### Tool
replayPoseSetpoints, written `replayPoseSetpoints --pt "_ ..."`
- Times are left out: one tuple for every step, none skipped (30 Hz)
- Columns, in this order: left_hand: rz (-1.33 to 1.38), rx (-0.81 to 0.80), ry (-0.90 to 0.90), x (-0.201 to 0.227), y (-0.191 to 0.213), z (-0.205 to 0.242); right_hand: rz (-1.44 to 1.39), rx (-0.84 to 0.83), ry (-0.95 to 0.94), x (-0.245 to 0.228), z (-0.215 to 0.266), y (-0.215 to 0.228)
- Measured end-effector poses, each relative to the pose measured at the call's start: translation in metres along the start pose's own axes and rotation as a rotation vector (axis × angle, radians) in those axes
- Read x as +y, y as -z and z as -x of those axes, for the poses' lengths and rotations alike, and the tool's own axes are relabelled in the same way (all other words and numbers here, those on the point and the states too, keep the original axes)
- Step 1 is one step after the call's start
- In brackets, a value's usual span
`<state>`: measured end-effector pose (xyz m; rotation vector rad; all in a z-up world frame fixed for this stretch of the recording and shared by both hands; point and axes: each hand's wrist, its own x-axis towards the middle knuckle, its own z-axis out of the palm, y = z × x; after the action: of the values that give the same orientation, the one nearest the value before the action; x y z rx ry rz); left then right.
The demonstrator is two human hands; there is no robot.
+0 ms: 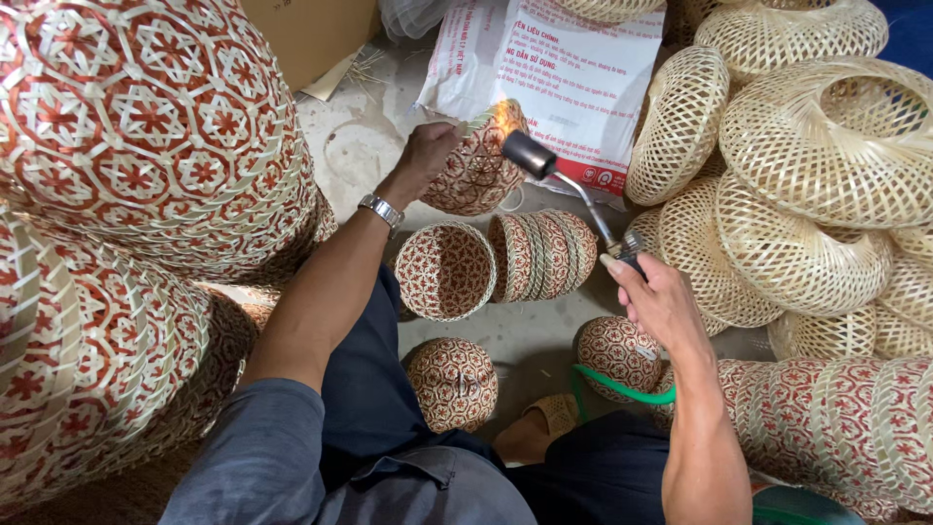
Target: The person sits on the floor and uses a handheld blowtorch to apply heat to the surface of small woven baskets. They pick up each basket, rotate it while applying the flame, and then place it back down, repeating this process for multiple items.
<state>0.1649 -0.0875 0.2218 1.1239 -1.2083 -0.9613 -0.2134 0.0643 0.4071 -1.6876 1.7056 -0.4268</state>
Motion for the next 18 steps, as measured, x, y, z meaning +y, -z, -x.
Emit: replayPoseSetpoints --pt "0.053 0.021 -0.008 -0.004 -0.004 0.000 0.009 -0.021 0.013 -0.004 0.001 -0.001" --pt "0.106 0.045 -0.015 -0.008 -0.006 0.000 0.057 0.011 0.032 -0.007 0.002 -0.001" --pt "0.269 0.050 0.023 -0.009 -0.006 -0.002 0.104 0.043 0.051 -0.009 0.002 -0.002" --pt "0.432 0.052 0.063 -0.010 -0.007 -0.004 0.150 0.076 0.067 -0.010 0.004 -0.003" --pt "0.595 0.054 0.103 -0.011 -0.008 -0.004 0.148 0.081 0.055 -0.009 0.005 -0.005" --pt "0.651 0.076 0.108 -0.010 -0.010 -0.005 0.144 0.088 0.045 -0.009 0.005 -0.006" --pt "0.707 0.099 0.114 -0.009 -0.011 -0.006 0.141 0.096 0.034 -0.009 0.006 -0.007" --pt "0.763 0.123 0.119 -0.009 -0.011 -0.006 0.102 0.067 0.037 -0.008 0.008 -0.008" --pt "0.827 0.138 0.121 -0.008 -0.011 -0.008 0.064 0.037 0.039 -0.006 0.011 -0.010" --pt "0.891 0.154 0.126 -0.009 -0.011 -0.009 0.025 0.006 0.038 -0.005 0.014 -0.012" --pt "0.954 0.170 0.131 -0.010 -0.010 -0.010 0.083 0.047 0.038 -0.005 0.013 -0.013" --pt "0.986 0.169 0.113 -0.013 -0.009 -0.011 0.140 0.087 0.036 -0.004 0.013 -0.016" --pt "1.018 0.168 0.095 -0.016 -0.009 -0.011 0.197 0.126 0.035 -0.003 0.013 -0.017" --pt "1.050 0.168 0.071 -0.018 -0.007 -0.013 0.124 0.091 0.033 -0.002 0.013 -0.018" --pt "1.079 0.181 0.083 -0.022 -0.005 -0.014 0.052 0.055 0.030 0.001 0.015 -0.020" --pt "1.109 0.195 0.096 -0.026 -0.003 -0.016 -0.021 0.020 0.029 0.004 0.016 -0.022" --pt "1.139 0.208 0.108 -0.032 -0.001 -0.018 -0.002 0.007 0.073 0.008 0.017 -0.025" --pt "1.167 0.263 0.118 -0.039 0.002 -0.022 0.015 -0.005 0.114 0.013 0.019 -0.030"
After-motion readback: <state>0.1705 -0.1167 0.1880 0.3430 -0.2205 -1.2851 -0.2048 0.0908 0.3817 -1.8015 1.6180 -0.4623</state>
